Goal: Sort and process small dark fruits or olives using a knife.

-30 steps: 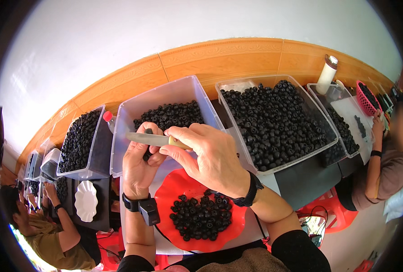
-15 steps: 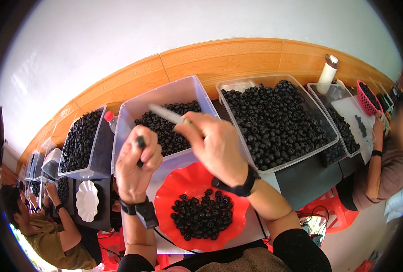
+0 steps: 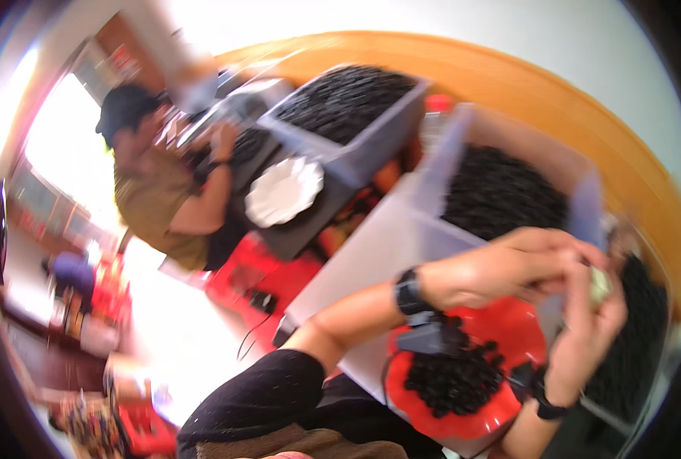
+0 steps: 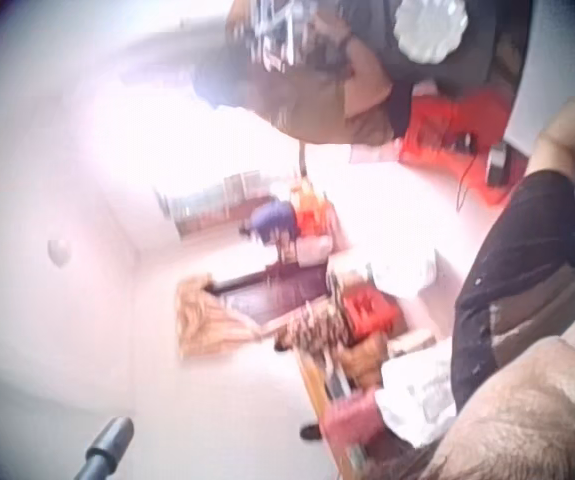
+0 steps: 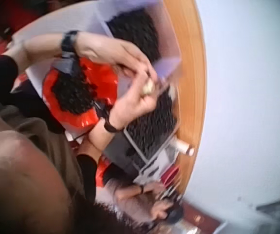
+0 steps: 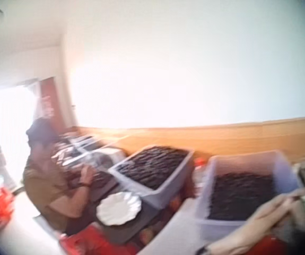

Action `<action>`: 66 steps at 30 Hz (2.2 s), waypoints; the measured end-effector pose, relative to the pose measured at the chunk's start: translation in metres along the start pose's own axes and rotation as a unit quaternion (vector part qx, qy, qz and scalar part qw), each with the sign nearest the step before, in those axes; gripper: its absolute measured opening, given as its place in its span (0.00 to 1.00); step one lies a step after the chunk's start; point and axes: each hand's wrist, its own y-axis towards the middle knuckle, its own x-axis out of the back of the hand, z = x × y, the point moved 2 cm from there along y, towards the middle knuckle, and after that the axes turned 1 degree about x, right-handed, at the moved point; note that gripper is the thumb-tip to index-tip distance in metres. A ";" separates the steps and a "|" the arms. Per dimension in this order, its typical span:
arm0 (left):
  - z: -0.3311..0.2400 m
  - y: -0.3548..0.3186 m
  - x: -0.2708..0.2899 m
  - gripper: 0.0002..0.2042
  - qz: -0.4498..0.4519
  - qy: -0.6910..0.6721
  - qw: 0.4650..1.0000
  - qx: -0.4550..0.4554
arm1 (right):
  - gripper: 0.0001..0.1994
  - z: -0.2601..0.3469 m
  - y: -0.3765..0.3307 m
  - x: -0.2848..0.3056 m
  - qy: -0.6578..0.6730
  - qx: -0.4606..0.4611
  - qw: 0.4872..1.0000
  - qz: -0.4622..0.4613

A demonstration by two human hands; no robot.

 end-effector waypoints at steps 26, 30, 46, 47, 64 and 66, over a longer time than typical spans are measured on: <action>0.002 -0.005 0.004 0.16 0.016 -0.068 0.997 -0.030 | 0.22 -0.031 0.004 0.019 0.197 -0.179 0.964 -0.006; 0.001 -0.010 0.000 0.15 0.004 -0.084 0.996 -0.034 | 0.23 -0.023 -0.001 0.005 0.196 -0.165 0.966 -0.041; -0.023 -0.023 -0.009 0.11 -0.151 0.112 0.982 -0.029 | 0.12 0.012 0.003 -0.008 0.284 -0.170 0.937 0.112; -0.025 -0.022 -0.007 0.12 -0.180 0.143 0.971 -0.068 | 0.12 0.014 0.005 -0.005 0.297 -0.169 0.933 0.116; -0.023 -0.018 -0.010 0.30 -0.200 0.103 0.973 -0.044 | 0.09 0.008 0.007 0.002 0.097 -0.028 0.979 0.177; -0.017 -0.019 -0.013 0.32 -0.197 0.149 0.969 -0.006 | 0.11 0.017 0.003 -0.003 0.106 -0.042 0.973 0.200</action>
